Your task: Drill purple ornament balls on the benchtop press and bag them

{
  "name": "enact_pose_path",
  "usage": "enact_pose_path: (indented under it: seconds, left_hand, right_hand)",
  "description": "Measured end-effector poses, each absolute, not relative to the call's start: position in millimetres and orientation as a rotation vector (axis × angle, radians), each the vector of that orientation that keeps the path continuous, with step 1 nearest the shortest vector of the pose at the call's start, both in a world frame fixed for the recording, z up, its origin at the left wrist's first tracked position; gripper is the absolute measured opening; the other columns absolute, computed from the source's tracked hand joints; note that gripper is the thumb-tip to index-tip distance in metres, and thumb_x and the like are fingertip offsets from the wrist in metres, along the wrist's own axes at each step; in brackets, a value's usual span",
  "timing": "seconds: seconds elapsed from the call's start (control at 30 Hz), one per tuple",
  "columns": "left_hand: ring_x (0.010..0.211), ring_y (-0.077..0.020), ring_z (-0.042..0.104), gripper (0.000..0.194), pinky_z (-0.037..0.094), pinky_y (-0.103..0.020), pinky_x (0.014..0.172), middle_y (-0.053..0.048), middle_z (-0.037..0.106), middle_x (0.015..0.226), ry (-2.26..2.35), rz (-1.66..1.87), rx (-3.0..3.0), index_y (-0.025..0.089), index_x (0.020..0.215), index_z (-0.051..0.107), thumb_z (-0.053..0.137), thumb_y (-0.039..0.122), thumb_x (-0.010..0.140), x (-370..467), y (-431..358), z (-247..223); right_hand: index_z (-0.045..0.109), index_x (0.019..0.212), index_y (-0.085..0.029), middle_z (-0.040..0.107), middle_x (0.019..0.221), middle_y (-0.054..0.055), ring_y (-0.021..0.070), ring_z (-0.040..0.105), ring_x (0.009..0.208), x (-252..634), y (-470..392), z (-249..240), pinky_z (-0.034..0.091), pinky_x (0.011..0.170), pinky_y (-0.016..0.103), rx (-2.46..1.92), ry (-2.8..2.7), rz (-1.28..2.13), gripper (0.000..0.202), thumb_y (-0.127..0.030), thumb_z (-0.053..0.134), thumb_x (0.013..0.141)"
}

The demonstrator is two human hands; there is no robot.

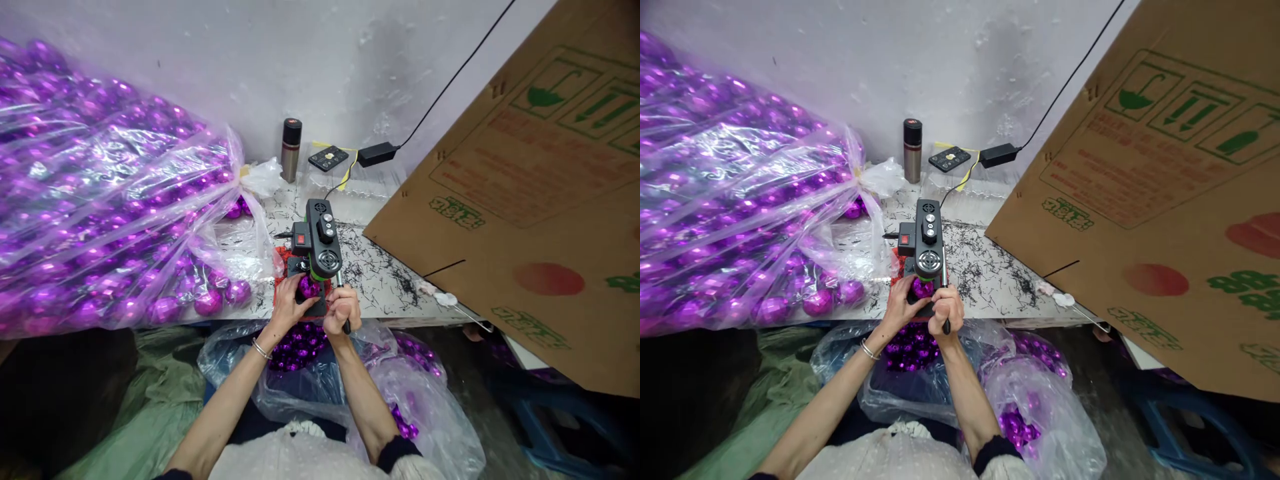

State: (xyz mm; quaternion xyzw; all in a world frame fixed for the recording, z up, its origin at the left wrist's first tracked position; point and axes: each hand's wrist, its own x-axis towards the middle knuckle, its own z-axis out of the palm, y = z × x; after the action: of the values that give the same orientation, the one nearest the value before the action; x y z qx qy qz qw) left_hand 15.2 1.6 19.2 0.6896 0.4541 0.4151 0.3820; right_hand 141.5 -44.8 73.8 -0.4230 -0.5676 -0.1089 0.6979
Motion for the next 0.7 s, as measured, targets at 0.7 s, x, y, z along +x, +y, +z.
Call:
enact_pose_path:
  seconds: [0.7]
  left_hand:
    - [0.15, -0.0418, 0.063, 0.061, 0.048, -0.064, 0.129, -0.022, 0.066, 0.159, 0.928, 0.935, 2.061, 0.023, 0.15, 0.068, 0.083, 0.041, 0.094, -40.3, -64.5, 30.5]
  right_hand:
    - [0.056, 0.076, -0.025, 0.061, 0.071, -0.002, 0.0154, 0.064, 0.068, 140.9, -60.9, 133.0, 0.047, 0.065, 0.032, -1.049, -1.318, -0.099, 0.038, -0.021, 0.045, 0.112]
